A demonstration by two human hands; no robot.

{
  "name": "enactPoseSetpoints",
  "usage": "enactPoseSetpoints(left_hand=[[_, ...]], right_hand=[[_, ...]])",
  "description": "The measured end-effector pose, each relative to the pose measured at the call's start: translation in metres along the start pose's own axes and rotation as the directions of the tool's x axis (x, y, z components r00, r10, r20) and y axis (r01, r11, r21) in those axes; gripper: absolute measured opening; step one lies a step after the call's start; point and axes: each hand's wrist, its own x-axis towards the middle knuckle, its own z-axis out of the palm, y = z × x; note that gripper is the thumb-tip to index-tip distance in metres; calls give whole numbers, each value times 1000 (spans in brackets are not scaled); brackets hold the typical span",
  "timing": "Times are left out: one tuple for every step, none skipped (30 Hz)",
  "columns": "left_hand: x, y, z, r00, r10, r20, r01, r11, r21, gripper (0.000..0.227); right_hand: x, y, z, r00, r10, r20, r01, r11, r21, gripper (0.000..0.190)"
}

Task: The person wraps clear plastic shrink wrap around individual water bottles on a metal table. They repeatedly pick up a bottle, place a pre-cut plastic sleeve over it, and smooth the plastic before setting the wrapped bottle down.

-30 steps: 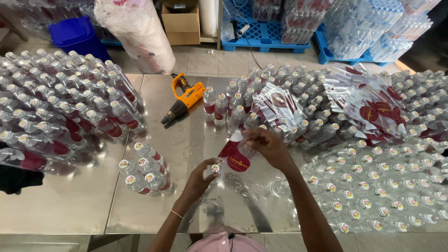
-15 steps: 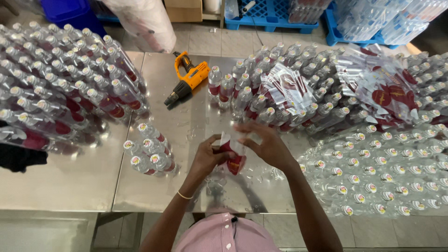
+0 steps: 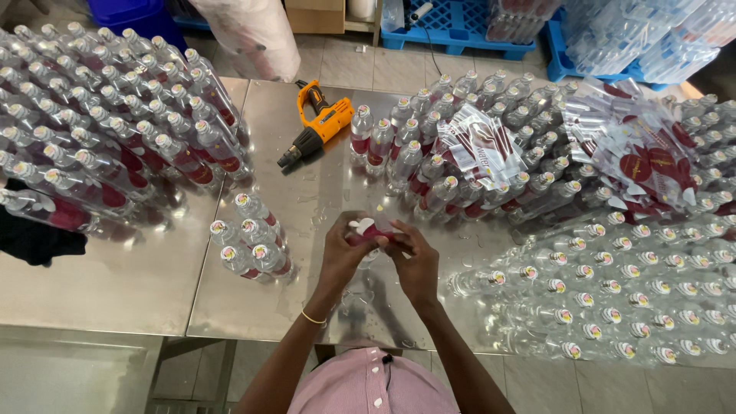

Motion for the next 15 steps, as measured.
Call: enactPoseSetpoints(left_hand=[[1, -7, -3, 998, 56, 26, -57, 996, 71, 69], [2, -14, -7, 992, 109, 55, -116, 983, 140, 98], [3, -18, -12, 992, 112, 57, -119, 983, 139, 98], [4, -21, -17, 987, 138, 75, -149, 975, 162, 86], [5, -24, -23, 982, 163, 94, -178, 966, 185, 76], [2, -25, -24, 982, 165, 95, -180, 966, 185, 76], [-1, -25, -26, 994, 75, 84, -88, 984, 156, 69], [-4, -25, -28, 997, -16, 76, 6, 992, 126, 62], [-4, -32, -29, 997, -13, 77, 3, 992, 126, 62], [-4, -39, -30, 998, -59, 28, 57, 997, 60, 62], [-5, -45, -31, 994, -109, -19, 109, 994, -10, 62], [-8, -37, -30, 994, -107, -20, 106, 994, -10, 62], [-13, -29, -29, 982, -184, -45, 180, 980, -90, 52], [-18, -21, -29, 963, -263, -62, 249, 953, -171, 43], [-17, -22, -30, 963, -261, -64, 247, 953, -173, 43]], right_hand=[[4, 5, -3, 999, 42, -4, -42, 996, 80, 48], [8, 9, -5, 996, 85, -3, -83, 984, 160, 46], [11, 8, -3, 997, 82, -5, -80, 984, 159, 46], [14, 7, -2, 996, 91, 0, -89, 972, 217, 45], [17, 6, 0, 995, 101, 6, -99, 956, 275, 43], [17, 9, 3, 995, 99, 5, -97, 956, 275, 43], [17, 11, 7, 994, 107, 23, -109, 948, 299, 43], [17, 14, 10, 993, 113, 42, -121, 939, 323, 43], [17, 24, 12, 993, 111, 41, -118, 939, 324, 43], [16, 34, 15, 992, 111, 53, -122, 945, 302, 42], [16, 43, 17, 991, 113, 68, -128, 952, 279, 41], [16, 52, 19, 991, 110, 69, -126, 952, 279, 41], [15, 62, 20, 988, 123, 92, -144, 948, 283, 40], [13, 72, 22, 984, 135, 114, -163, 944, 287, 39], [14, 70, 21, 984, 133, 117, -162, 944, 287, 39]])
